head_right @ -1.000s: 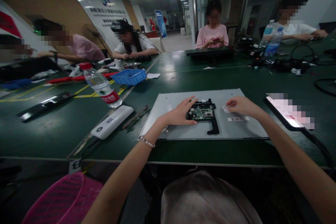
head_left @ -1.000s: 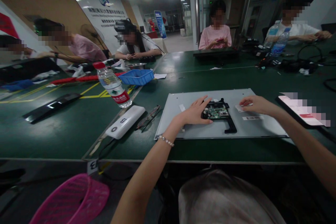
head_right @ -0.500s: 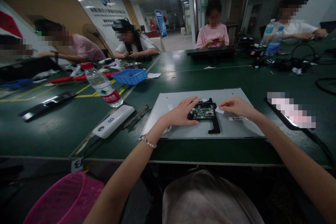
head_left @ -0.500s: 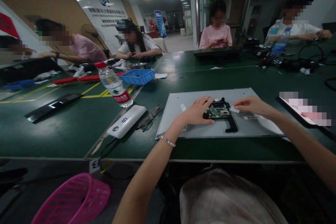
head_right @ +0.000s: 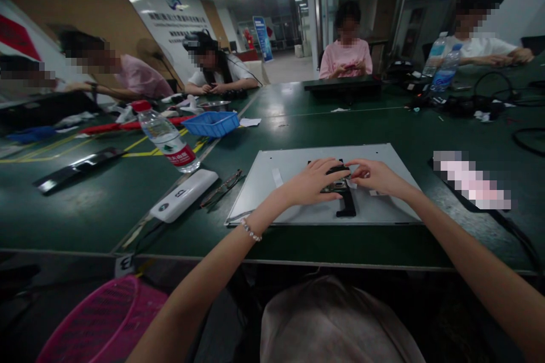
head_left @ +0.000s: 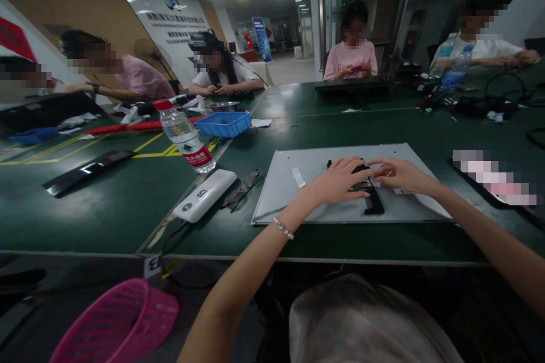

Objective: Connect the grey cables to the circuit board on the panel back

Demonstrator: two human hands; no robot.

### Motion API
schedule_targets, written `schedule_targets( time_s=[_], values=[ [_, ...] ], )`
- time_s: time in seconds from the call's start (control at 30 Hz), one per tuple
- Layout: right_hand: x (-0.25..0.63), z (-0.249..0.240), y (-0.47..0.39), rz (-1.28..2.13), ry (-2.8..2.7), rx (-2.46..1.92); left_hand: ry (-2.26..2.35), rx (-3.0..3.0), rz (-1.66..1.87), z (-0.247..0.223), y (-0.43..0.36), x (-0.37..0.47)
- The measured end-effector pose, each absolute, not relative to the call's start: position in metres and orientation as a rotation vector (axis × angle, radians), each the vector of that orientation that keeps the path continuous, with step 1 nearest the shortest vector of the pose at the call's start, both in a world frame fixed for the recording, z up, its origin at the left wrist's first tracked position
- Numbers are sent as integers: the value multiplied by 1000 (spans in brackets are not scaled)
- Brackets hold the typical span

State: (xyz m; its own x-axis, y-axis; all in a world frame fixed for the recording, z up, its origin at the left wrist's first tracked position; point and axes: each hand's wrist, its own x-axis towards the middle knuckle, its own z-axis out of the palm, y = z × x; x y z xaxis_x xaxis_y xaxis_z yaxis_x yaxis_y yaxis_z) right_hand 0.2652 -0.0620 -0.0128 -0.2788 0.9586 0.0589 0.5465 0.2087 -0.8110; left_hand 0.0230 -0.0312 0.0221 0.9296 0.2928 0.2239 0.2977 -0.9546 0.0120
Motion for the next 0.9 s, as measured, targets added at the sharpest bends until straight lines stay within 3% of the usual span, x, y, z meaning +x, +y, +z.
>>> schedule_targets(
  time_s=[0.67, 0.9],
  values=[
    [268, -13, -64, 871, -1874, -1371, -368, -3202, -357, 16, -30, 31],
    [275, -10, -63, 902, -1812, -1384, -620, -3135, -411, 45, -23, 4]
  ],
)
